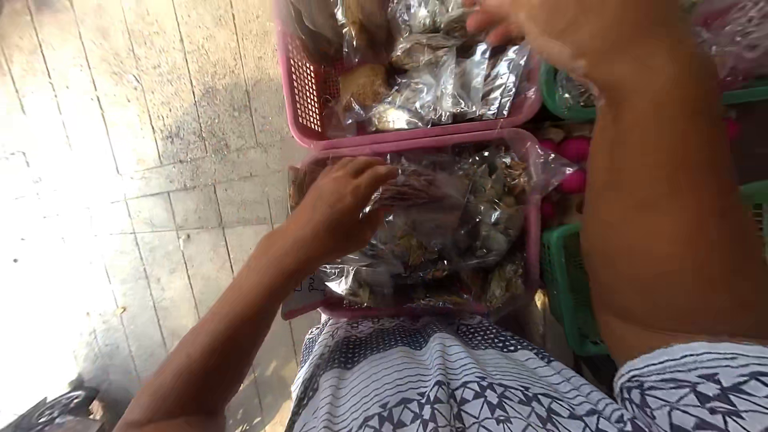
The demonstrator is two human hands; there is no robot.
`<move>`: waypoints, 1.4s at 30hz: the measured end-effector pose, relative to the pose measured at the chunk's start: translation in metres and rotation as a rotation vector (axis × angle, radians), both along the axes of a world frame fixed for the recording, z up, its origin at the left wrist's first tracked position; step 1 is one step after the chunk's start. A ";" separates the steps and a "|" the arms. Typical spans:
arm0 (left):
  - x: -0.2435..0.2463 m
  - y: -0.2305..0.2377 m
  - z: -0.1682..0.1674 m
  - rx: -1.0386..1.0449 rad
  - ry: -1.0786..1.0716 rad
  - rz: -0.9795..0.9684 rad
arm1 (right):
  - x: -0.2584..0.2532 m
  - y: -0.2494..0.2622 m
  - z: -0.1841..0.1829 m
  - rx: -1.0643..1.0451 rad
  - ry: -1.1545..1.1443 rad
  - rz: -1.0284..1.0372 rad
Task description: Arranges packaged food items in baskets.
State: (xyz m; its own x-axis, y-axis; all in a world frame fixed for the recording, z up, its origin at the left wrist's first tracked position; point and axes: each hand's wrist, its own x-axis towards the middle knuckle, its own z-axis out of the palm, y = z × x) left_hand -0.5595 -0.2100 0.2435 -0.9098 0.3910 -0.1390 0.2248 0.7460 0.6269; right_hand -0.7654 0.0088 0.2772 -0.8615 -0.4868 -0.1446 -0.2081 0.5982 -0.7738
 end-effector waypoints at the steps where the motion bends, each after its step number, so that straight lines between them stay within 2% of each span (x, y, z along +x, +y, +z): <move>1: 0.002 0.014 -0.008 -0.029 -0.007 -0.048 | 0.011 0.014 0.004 -0.046 -0.027 0.015; 6: -0.004 0.061 -0.046 -0.196 0.073 -0.069 | 0.087 0.084 0.010 -0.094 -0.017 -0.041; 11: -0.017 0.043 -0.034 0.015 0.080 0.202 | 0.154 0.136 -0.002 -0.232 -0.133 -0.248; 13: -0.017 0.041 -0.027 0.059 0.059 0.181 | 0.175 0.143 -0.009 -0.272 -0.184 -0.322; 15: -0.010 0.056 -0.031 0.063 -0.054 0.076 | 0.198 0.146 -0.018 -0.241 -0.193 -0.340; 17: -0.001 0.079 -0.043 -0.070 -0.080 0.005 | 0.213 0.147 -0.026 -0.181 -0.161 -0.293; 19: 0.005 0.092 -0.049 -0.150 -0.022 0.020 | 0.220 0.146 -0.032 -0.144 -0.116 -0.258; 24: 0.012 0.083 -0.041 -0.019 -0.034 -0.001 | 0.235 0.148 -0.028 -0.133 -0.127 -0.257; 27: 0.016 0.066 -0.025 0.123 -0.093 0.028 | 0.235 0.153 -0.025 -0.137 -0.110 -0.261; 29: 0.025 0.055 -0.017 0.247 -0.055 0.231 | 0.233 0.154 -0.020 -0.138 -0.114 -0.278; 30: 0.030 0.050 -0.016 0.362 -0.009 0.364 | 0.233 0.153 -0.018 -0.145 -0.111 -0.287; 32: 0.042 0.042 -0.013 0.721 0.035 0.615 | 0.231 0.149 -0.016 -0.144 -0.082 -0.293; 35: 0.061 0.030 0.004 1.140 -0.092 0.844 | 0.226 0.135 -0.018 -0.088 0.000 -0.222; 38: 0.078 0.022 0.021 1.391 -0.242 0.861 | 0.221 0.111 -0.027 0.024 0.126 -0.051; 40: 0.087 0.022 0.026 1.462 -0.255 0.844 | 0.212 0.092 -0.046 0.116 0.190 0.141; 42: 0.091 0.023 0.024 1.480 -0.224 0.833 | 0.202 0.072 -0.062 0.308 0.166 0.339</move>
